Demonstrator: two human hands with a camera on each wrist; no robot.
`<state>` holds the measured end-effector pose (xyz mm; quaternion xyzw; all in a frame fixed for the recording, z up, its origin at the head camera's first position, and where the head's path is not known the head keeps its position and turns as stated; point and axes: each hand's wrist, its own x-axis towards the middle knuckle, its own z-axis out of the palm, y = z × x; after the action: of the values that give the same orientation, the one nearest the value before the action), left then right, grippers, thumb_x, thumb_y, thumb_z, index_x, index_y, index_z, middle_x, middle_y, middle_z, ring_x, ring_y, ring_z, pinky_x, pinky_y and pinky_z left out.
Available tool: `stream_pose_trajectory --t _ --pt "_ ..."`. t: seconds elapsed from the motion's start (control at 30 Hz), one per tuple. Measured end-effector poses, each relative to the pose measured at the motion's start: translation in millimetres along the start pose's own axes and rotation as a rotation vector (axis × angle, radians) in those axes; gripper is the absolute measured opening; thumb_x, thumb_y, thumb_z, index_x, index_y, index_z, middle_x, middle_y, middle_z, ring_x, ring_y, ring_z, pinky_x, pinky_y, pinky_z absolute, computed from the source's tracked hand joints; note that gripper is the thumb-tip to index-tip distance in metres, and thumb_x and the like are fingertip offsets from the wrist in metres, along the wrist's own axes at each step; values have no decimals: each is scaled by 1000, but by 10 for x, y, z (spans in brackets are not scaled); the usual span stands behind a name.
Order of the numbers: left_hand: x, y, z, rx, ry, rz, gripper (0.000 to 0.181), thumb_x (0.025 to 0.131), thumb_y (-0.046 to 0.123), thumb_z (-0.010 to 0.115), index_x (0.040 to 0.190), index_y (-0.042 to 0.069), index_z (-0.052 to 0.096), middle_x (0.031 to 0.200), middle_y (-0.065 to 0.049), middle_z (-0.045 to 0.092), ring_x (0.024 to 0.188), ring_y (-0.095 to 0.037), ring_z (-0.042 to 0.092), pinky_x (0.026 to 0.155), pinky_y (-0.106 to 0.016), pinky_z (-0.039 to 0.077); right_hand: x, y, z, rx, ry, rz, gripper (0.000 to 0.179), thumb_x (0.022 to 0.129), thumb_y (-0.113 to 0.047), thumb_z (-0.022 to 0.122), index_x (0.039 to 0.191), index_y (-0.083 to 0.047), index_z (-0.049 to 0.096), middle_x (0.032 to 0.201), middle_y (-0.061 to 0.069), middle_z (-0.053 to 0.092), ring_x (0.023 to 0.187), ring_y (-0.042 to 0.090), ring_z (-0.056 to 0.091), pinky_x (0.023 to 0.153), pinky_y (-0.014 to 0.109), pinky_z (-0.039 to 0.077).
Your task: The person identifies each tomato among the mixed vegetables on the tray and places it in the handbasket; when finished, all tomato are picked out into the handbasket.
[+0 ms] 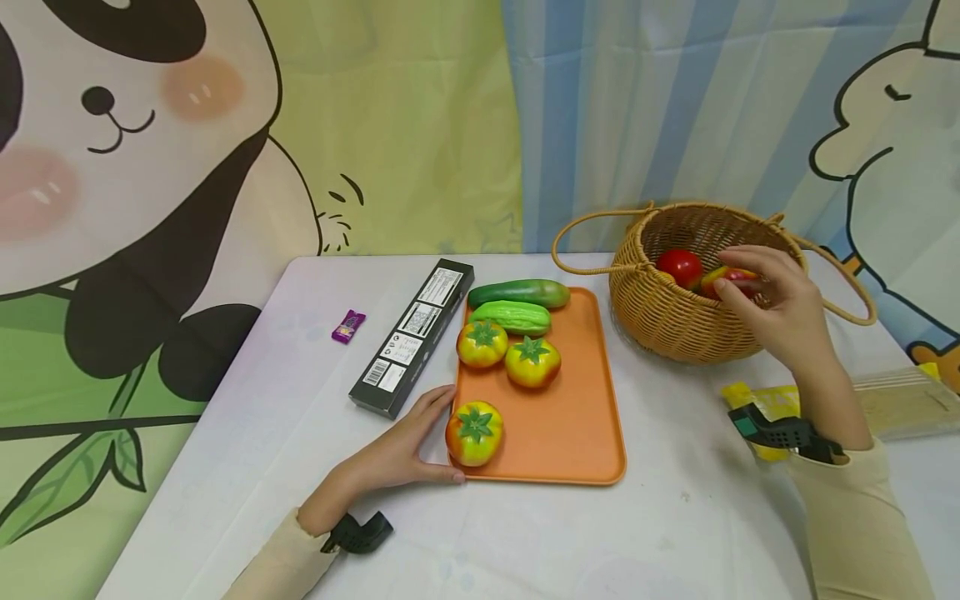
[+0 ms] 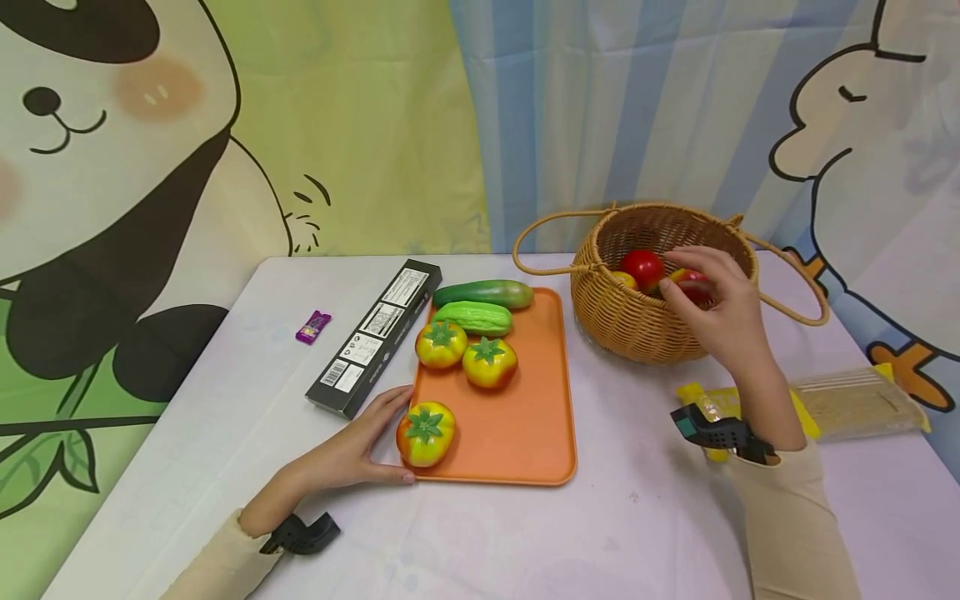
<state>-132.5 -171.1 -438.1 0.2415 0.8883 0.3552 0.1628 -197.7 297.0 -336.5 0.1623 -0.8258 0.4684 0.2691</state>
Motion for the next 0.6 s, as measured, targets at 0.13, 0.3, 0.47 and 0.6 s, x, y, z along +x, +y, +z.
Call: stream_pose_trajectory --t 0.13,0.3,0.47,0.6 --pt "-2 1 -3 1 0 1 117 70 57 82 157 13 18 162 1 15 145 -23 24 116 -46 28 -7 -38 28 25 4 -50 34 86 14 62 119 9 64 124 -12 57 116 7 51 86 6 45" --pt "-5 7 -7 5 3 4 116 70 57 81 157 13 18 161 0 16 145 -23 25 115 -46 29 -11 -91 71 40 -3 -101 33 85 16 62 117 11 64 121 -10 59 114 8 53 86 7 46" --pt "-5 6 -6 -1 3 2 116 70 56 82 157 13 18 161 0 16 145 -24 25 115 -47 28 -27 -152 141 49 -33 -128 30 83 19 62 113 15 63 120 -8 59 113 8 53 86 8 47" --pt "-6 -1 0 2 3 3 116 70 57 81 157 13 18 161 0 16 145 -24 25 116 -46 28 -41 -186 219 80 -40 -166 30 81 24 61 109 17 63 118 -3 61 110 9 54 86 9 48"
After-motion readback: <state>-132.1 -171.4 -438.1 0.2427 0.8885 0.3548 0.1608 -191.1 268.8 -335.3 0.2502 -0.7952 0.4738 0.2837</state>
